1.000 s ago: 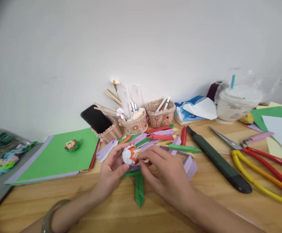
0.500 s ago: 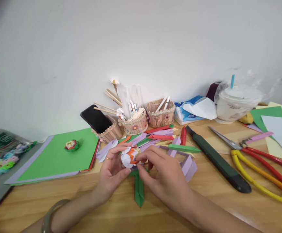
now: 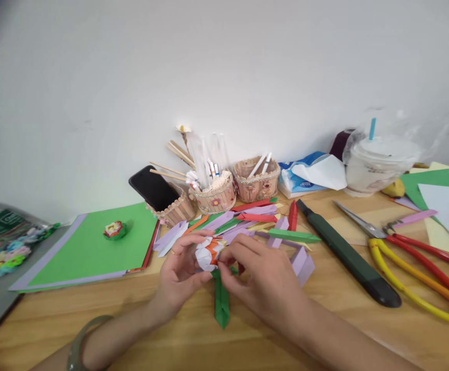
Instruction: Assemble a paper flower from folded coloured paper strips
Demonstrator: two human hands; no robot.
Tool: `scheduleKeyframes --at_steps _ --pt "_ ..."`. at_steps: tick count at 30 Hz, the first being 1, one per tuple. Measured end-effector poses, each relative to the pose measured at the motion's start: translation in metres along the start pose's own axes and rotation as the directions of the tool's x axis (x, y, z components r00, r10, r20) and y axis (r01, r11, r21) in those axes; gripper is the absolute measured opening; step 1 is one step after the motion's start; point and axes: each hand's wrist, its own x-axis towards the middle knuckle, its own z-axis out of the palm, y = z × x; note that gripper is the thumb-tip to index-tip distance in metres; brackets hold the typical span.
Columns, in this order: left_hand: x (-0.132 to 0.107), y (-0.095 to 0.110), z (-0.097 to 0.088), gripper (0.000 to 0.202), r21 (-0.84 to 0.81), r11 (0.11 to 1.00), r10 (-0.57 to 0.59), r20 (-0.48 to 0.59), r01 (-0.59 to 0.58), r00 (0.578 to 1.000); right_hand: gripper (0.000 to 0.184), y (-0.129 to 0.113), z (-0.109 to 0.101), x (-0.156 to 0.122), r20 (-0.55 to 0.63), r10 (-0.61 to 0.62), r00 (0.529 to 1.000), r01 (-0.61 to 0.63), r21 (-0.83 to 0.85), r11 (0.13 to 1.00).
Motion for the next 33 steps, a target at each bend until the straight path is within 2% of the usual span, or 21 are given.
scheduleKeyframes --at_steps 3,5,11,18,22,27,33 --pt "-0.001 0.000 0.001 0.037 -0.010 1.000 -0.012 -0.002 0.011 1.000 0.010 0.000 0.003 -0.003 -0.081 -0.128 0.988 0.111 -0.181 0.977" --pt "-0.001 0.000 0.001 0.037 -0.014 1.000 -0.015 -0.005 0.015 1.000 0.011 -0.001 0.004 -0.004 -0.095 -0.174 0.980 0.150 -0.220 0.964" --pt "0.000 0.002 0.000 0.038 -0.043 0.999 -0.016 -0.017 0.015 1.000 0.014 -0.001 -0.001 0.001 0.075 0.001 0.997 -0.010 0.122 0.992" --pt "0.000 0.002 0.001 0.037 -0.025 0.999 -0.036 -0.035 0.035 0.999 0.014 0.000 -0.003 0.003 0.110 0.058 0.992 -0.067 0.080 0.994" --pt "0.000 0.001 0.002 0.037 0.000 0.999 -0.051 -0.049 0.051 0.997 0.014 -0.001 0.000 -0.001 0.048 0.046 0.998 -0.047 0.009 0.999" --pt "0.000 0.000 0.003 0.038 -0.003 1.000 -0.026 -0.077 0.026 0.997 0.015 -0.004 -0.005 0.001 0.086 0.016 0.996 -0.030 0.160 0.987" --pt "0.001 0.001 0.001 0.039 -0.020 1.000 -0.005 -0.045 0.004 0.999 0.013 -0.002 -0.016 0.013 0.199 0.062 0.978 -0.124 0.316 0.941"
